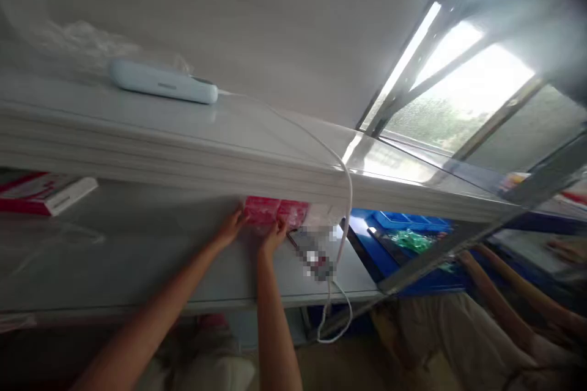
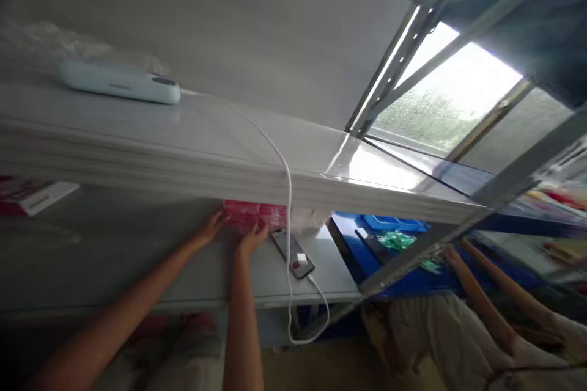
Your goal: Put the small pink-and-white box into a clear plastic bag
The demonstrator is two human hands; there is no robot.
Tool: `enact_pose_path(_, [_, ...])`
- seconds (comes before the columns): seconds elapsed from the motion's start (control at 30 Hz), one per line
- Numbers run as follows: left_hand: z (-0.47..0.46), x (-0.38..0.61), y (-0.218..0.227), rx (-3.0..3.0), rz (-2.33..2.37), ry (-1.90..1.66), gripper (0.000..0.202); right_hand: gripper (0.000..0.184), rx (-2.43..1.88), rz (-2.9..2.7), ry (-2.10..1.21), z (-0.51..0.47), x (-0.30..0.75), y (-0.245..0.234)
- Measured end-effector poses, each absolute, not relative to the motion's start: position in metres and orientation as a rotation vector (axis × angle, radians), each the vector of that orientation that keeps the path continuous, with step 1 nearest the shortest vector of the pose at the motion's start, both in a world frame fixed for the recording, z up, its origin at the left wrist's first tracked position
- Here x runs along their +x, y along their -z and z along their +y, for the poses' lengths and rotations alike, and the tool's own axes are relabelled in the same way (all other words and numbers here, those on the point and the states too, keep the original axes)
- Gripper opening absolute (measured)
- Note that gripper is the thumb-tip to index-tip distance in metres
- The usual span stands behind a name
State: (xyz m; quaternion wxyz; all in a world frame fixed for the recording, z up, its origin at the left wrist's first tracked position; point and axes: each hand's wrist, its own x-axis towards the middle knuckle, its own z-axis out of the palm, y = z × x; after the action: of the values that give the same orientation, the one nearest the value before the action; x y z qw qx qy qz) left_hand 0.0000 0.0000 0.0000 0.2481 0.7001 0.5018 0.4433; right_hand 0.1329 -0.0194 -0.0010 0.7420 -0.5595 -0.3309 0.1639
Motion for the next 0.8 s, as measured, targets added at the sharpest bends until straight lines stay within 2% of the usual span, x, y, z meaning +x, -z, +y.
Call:
enact_pose_path(0.6, [-0.012,0.008,-0.016,2.053,1.561,-1.296,0.019,0.030,-1.223,-0.758,-0.372,-0.023,0.133,-0.002])
enact_pose_path(0.8, [-0.013,0.008,-0.017,2.047,1.548,-1.306,0.028,0.034,-1.338,-0.771,-0.357,-0.027,0.135,-0.001])
